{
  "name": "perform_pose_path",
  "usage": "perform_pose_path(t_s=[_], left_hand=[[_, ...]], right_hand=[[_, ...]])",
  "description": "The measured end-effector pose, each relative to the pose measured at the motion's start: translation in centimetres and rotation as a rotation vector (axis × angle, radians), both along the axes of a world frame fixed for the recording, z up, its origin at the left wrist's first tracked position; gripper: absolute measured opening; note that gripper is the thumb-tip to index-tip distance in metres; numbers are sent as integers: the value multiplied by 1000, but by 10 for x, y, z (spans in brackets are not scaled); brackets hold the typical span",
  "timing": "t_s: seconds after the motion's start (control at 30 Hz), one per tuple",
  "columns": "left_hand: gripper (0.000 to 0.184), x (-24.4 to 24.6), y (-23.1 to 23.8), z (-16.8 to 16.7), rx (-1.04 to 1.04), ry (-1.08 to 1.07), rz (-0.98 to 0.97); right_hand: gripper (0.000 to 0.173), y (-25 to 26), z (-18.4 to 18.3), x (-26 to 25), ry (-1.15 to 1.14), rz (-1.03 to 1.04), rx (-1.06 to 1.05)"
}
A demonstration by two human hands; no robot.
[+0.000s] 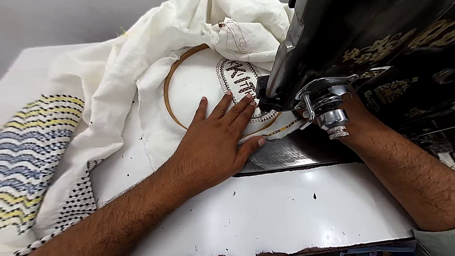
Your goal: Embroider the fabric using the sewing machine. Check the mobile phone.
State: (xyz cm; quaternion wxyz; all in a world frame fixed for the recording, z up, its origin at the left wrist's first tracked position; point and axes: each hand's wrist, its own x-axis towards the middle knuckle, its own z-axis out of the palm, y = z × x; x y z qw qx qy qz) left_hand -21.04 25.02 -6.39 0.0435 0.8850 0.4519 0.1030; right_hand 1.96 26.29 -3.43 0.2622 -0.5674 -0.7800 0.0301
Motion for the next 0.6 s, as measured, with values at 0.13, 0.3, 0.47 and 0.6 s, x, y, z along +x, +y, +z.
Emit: perform_pose_path(t_s=[0.13,0.3,0.47,0.6], left_hand=[[71,0,-1,0,5,6,4],[71,0,-2,1,0,6,-2],[69,-4,4,7,-54,-124,1],[56,-29,35,17,13,-343,85]], right_hand=[[19,-4,5,-2,-14,-26,-30],[20,1,3,1,-27,11,-6],[24,2,16,-4,-7,-63,-160],[26,2,26,-7,-6,-82,-240]])
